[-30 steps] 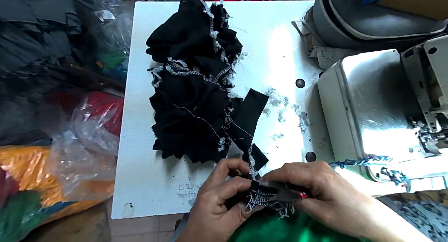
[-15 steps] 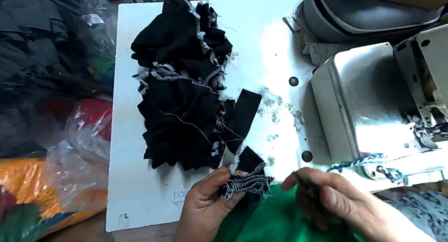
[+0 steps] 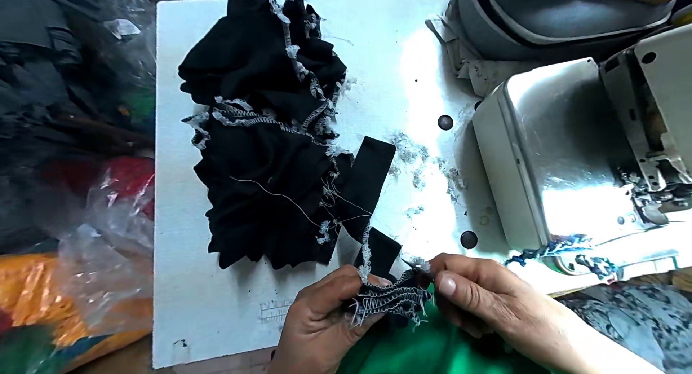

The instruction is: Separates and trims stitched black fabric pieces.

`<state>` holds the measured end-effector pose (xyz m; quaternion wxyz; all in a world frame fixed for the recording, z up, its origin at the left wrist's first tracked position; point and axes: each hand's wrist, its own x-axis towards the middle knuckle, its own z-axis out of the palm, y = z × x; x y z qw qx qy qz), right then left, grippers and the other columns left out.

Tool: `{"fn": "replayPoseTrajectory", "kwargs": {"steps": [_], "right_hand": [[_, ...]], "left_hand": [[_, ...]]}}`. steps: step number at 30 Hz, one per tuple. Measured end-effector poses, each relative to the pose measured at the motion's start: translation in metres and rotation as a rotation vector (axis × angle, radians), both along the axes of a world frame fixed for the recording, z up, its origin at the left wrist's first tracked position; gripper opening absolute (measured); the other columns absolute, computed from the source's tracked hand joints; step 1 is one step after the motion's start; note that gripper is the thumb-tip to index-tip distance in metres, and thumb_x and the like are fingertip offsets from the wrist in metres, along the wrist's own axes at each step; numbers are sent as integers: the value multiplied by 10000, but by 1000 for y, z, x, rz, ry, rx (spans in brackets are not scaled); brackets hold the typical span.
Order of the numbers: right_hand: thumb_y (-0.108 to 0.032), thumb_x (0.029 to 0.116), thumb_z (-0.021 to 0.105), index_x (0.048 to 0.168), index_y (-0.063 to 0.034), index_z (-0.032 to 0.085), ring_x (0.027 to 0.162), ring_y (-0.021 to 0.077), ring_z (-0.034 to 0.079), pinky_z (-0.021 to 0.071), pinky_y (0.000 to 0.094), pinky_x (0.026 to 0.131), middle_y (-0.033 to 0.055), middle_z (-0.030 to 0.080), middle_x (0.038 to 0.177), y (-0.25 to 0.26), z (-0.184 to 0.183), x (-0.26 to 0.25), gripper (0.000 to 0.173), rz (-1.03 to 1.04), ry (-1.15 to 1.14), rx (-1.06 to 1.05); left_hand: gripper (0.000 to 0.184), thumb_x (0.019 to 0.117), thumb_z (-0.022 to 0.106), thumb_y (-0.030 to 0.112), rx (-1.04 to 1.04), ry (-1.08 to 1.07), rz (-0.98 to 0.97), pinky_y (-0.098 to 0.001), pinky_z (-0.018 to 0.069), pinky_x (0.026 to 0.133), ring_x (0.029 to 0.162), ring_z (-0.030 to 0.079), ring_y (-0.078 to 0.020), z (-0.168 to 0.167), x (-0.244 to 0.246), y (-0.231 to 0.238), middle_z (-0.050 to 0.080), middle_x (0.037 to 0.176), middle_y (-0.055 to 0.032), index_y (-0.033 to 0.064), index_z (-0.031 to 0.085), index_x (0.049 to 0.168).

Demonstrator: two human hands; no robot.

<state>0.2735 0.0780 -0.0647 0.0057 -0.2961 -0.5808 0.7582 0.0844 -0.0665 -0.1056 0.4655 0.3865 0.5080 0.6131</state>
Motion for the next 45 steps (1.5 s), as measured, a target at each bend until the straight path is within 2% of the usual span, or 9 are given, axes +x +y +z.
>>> {"fn": "replayPoseTrajectory", "kwargs": {"steps": [5, 9, 13, 16, 22, 30, 36, 41, 45], "right_hand": [[-340, 1079, 466, 977, -176, 678, 529, -116, 425, 344, 61, 482, -165, 516, 640, 0, -5, -4, 287, -328, 64, 25], [-479, 1059, 461, 1122, -195, 670, 503, -80, 401, 331, 82, 461, -146, 499, 646, 6, -7, -5, 358, -453, -4, 158], [-529, 1016, 516, 1138, -172, 694, 561, -98, 441, 368, 81, 505, -161, 552, 711, 9, -9, -9, 416, -242, 24, 206], [-501, 998, 568, 1107, -142, 700, 553, -97, 419, 347, 93, 511, -161, 488, 653, 10, -12, -25, 398, -80, 5, 177], [-523, 1051, 440, 1092, -125, 698, 566, -94, 427, 352, 90, 528, -139, 494, 658, 17, -13, -34, 477, 170, 78, 213], [-508, 1074, 378, 1026, -65, 694, 599, -30, 478, 396, 162, 558, -53, 542, 696, 32, -6, -21, 546, 603, 69, 240], [-463, 1088, 350, 1002, -37, 671, 618, 9, 475, 386, 204, 577, -27, 532, 709, 30, -5, -27, 540, 678, 58, 192], [-406, 1071, 442, 987, -24, 694, 681, 45, 540, 417, 238, 613, 26, 604, 759, 25, -6, -35, 465, 652, 119, 244], [-398, 1042, 514, 1007, -22, 709, 700, 18, 553, 432, 199, 621, 29, 639, 801, 25, -4, -37, 424, 631, 142, 238]], "left_hand": [[204, 978, 650, 293, -7, 57, -12, -102, 518, 905, 1023, 642, 97, -1, -2, -3, 720, 1099, 203, 271, 746, 1156], [200, 1001, 615, 305, -10, 177, -41, -95, 499, 927, 1056, 615, 115, 0, -7, -10, 702, 1126, 206, 260, 722, 1164], [213, 1045, 542, 295, -35, 354, -71, -91, 462, 947, 1070, 577, 102, 9, -7, -20, 664, 1086, 90, 139, 675, 1101], [212, 1054, 530, 303, -42, 417, -39, -109, 471, 968, 1103, 572, 73, 8, -3, -26, 619, 1125, 49, 136, 659, 1074], [101, 1028, 600, 307, 9, 342, 90, -161, 482, 1045, 1249, 534, 58, 1, 4, -31, 546, 1351, 171, 287, 692, 1065], [131, 1037, 588, 312, 153, 337, -5, -245, 469, 1109, 1359, 500, -43, -10, 1, -29, 503, 1496, 115, 219, 678, 1056], [115, 1041, 584, 294, 191, 384, -37, -267, 466, 1125, 1376, 493, -57, -11, -1, -25, 475, 1530, 105, 199, 643, 1065], [138, 1045, 576, 279, 194, 414, -57, -254, 471, 1118, 1373, 491, -44, -11, -2, -25, 477, 1529, 79, 158, 640, 1029], [206, 1054, 554, 302, 177, 436, -65, -233, 464, 1114, 1359, 491, -23, -11, -2, -26, 500, 1499, 62, 128, 631, 976]]}}
